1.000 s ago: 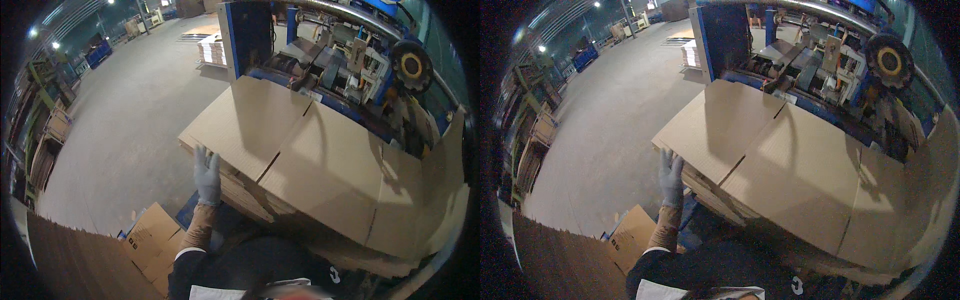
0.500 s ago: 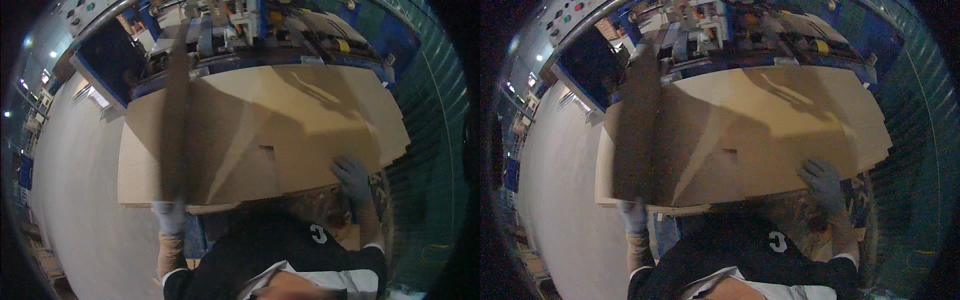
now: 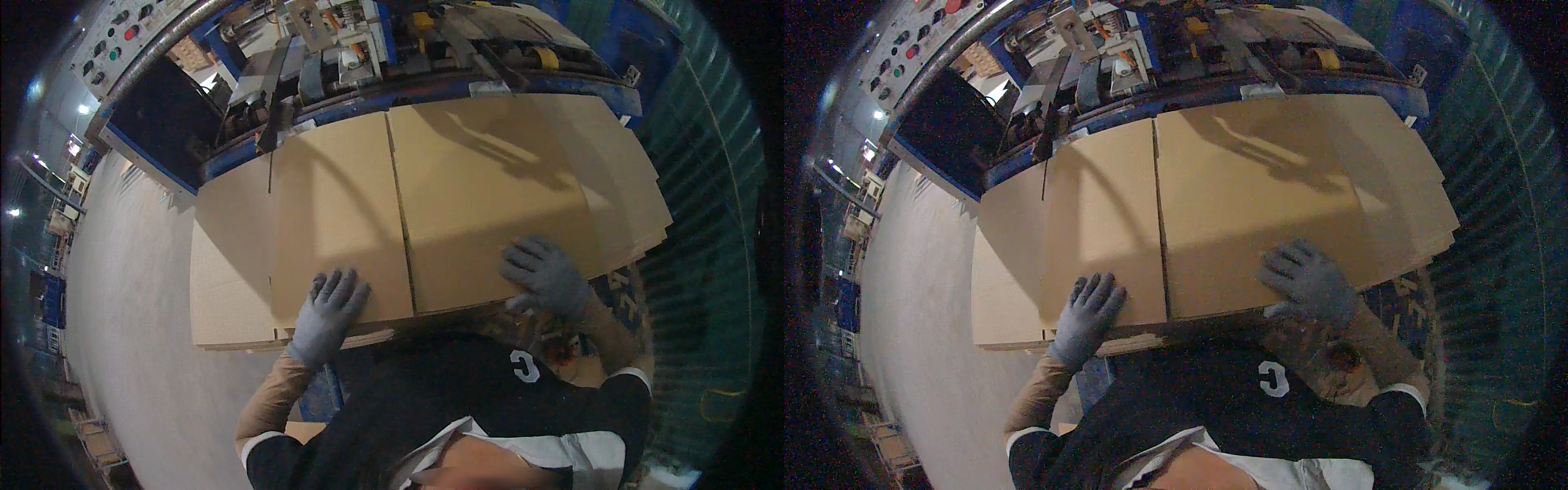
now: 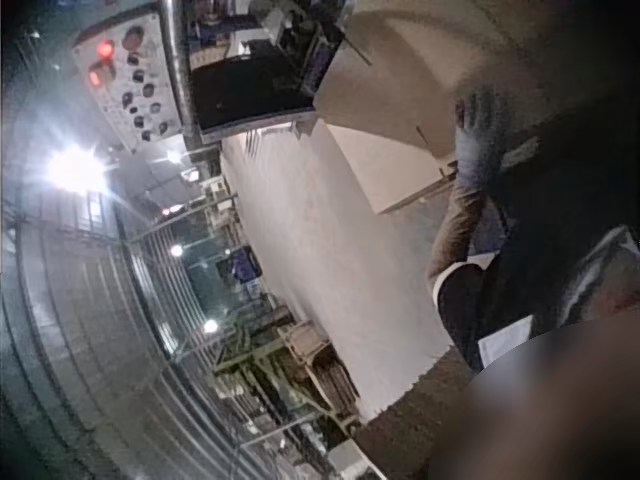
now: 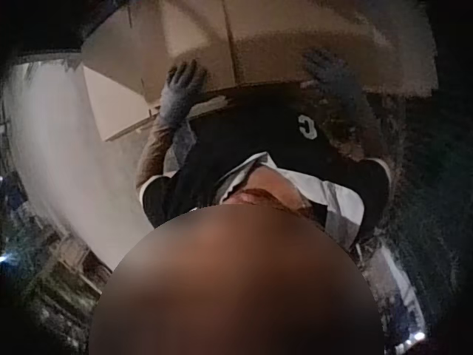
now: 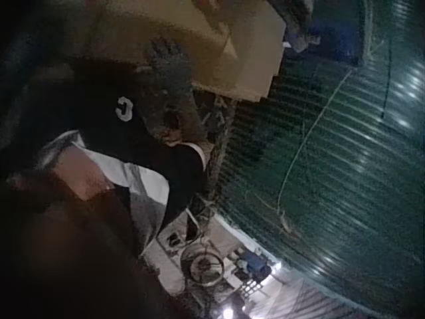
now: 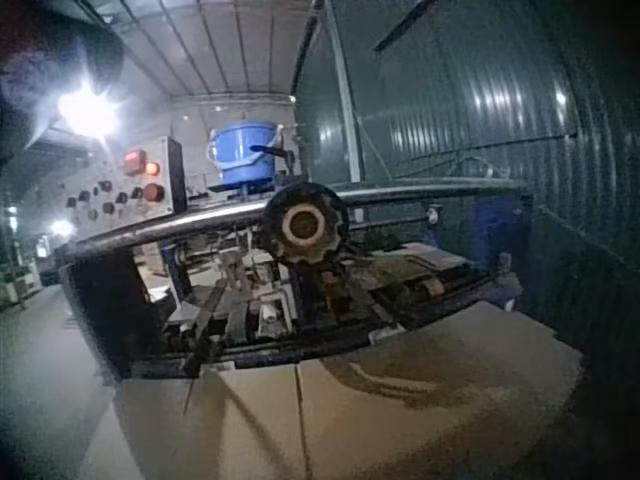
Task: The person repeatedly picks up flat cardboard sheets from a machine output and stacks them by hand. The person aligns each sheet and places it onto a growing pile on the machine platform.
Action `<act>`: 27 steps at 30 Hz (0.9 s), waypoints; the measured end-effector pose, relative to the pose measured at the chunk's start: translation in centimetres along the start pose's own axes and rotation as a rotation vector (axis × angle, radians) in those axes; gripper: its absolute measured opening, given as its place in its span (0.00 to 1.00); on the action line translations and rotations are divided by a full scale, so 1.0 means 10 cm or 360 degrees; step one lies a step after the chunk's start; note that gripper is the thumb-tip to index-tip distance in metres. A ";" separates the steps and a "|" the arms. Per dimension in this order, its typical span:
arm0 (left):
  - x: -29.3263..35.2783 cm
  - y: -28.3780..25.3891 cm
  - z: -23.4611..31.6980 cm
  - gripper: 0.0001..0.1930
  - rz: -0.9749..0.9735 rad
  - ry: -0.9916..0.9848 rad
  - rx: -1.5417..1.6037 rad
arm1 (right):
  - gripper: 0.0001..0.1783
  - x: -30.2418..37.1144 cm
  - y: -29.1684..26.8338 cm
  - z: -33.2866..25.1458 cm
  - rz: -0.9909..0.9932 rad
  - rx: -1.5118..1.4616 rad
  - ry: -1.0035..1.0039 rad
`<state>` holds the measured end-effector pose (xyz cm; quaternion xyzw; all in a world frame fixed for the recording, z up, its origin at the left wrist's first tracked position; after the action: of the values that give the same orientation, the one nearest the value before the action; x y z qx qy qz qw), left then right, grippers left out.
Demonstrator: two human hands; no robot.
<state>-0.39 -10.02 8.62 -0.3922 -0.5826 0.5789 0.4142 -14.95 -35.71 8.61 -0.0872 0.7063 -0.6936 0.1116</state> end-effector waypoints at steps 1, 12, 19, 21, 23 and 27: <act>0.01 0.01 -0.04 0.27 -0.0010 -0.0019 0.0028 | 0.35 -0.05 -0.01 0.01 -0.0009 -0.0022 -0.0034; -0.43 -0.15 -0.82 0.27 0.0656 -0.0027 -0.0152 | 0.42 -0.90 -0.04 0.76 0.0042 0.0003 -0.0004; -1.55 -0.22 -1.69 0.36 0.0567 -0.0582 -0.0431 | 0.40 -1.78 0.08 1.55 0.0189 0.0080 0.0385; -1.50 -0.22 -1.88 0.40 0.0547 -0.0913 -0.0363 | 0.39 -1.73 0.07 1.68 0.0238 0.0087 0.0609; -0.96 -0.25 -1.94 0.44 0.0810 -0.0880 0.0205 | 0.31 -1.31 -0.02 1.78 0.0330 0.0184 0.0855; 1.36 -0.16 -2.06 0.45 0.1410 -0.2224 0.0006 | 0.27 0.76 -0.16 2.00 0.0903 0.0202 0.1586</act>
<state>14.23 9.87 10.31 -0.1344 -0.4964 0.8000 -0.3092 -16.74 -57.10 9.67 0.4499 0.6263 -0.6348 -0.0478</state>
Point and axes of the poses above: each hand's wrist, its own x-axis away from the middle knuckle, its own y-axis out of the palm, z = x × y, the point moved 9 cm from there along -x, towards the middle knuckle, and after that the axes turned 9 degrees about -z, right-handed, at the moved point
